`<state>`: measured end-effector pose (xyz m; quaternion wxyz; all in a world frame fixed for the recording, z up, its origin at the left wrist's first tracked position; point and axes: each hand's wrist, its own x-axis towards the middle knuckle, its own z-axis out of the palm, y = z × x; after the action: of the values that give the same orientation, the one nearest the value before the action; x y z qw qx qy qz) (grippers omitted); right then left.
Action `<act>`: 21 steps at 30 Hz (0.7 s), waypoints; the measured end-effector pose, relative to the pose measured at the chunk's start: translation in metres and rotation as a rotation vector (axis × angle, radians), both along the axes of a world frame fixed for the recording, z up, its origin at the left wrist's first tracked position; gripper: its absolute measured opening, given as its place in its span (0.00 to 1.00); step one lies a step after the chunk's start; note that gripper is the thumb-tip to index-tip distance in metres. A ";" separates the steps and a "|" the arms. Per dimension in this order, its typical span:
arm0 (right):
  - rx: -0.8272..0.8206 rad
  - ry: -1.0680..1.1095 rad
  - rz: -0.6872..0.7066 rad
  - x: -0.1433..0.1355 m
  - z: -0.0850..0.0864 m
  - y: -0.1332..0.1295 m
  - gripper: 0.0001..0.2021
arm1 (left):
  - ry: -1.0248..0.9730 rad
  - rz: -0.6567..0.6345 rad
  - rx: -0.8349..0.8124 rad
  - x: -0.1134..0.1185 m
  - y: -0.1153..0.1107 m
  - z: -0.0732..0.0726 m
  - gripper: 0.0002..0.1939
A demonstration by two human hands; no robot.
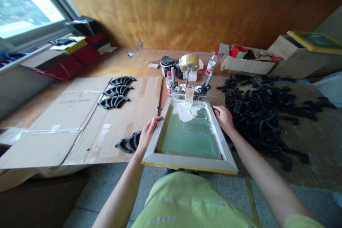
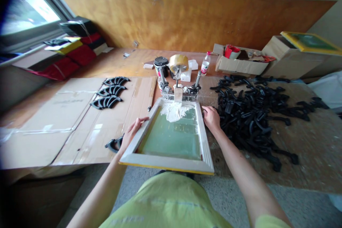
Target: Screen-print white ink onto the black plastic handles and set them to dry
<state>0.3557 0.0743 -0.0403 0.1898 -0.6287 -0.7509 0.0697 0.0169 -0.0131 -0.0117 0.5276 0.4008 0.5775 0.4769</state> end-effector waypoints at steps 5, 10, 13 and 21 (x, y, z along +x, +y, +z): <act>0.240 0.012 0.193 -0.051 0.025 0.048 0.28 | 0.064 -0.068 -0.126 -0.002 -0.012 -0.059 0.38; -0.027 -0.178 0.319 -0.098 0.019 0.056 0.11 | 0.213 -0.038 -0.142 0.000 -0.007 -0.089 0.35; -0.048 -0.212 0.407 -0.093 0.005 0.033 0.07 | 0.204 -0.019 -0.149 0.001 -0.008 -0.089 0.33; -0.027 -0.140 0.823 -0.069 0.012 0.000 0.07 | 0.206 0.031 -0.130 0.005 -0.012 -0.083 0.31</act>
<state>0.2869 0.0741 -0.0283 0.0864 -0.2817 -0.9496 0.1069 0.0215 -0.0254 -0.0948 0.4828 0.4038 0.6646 0.4028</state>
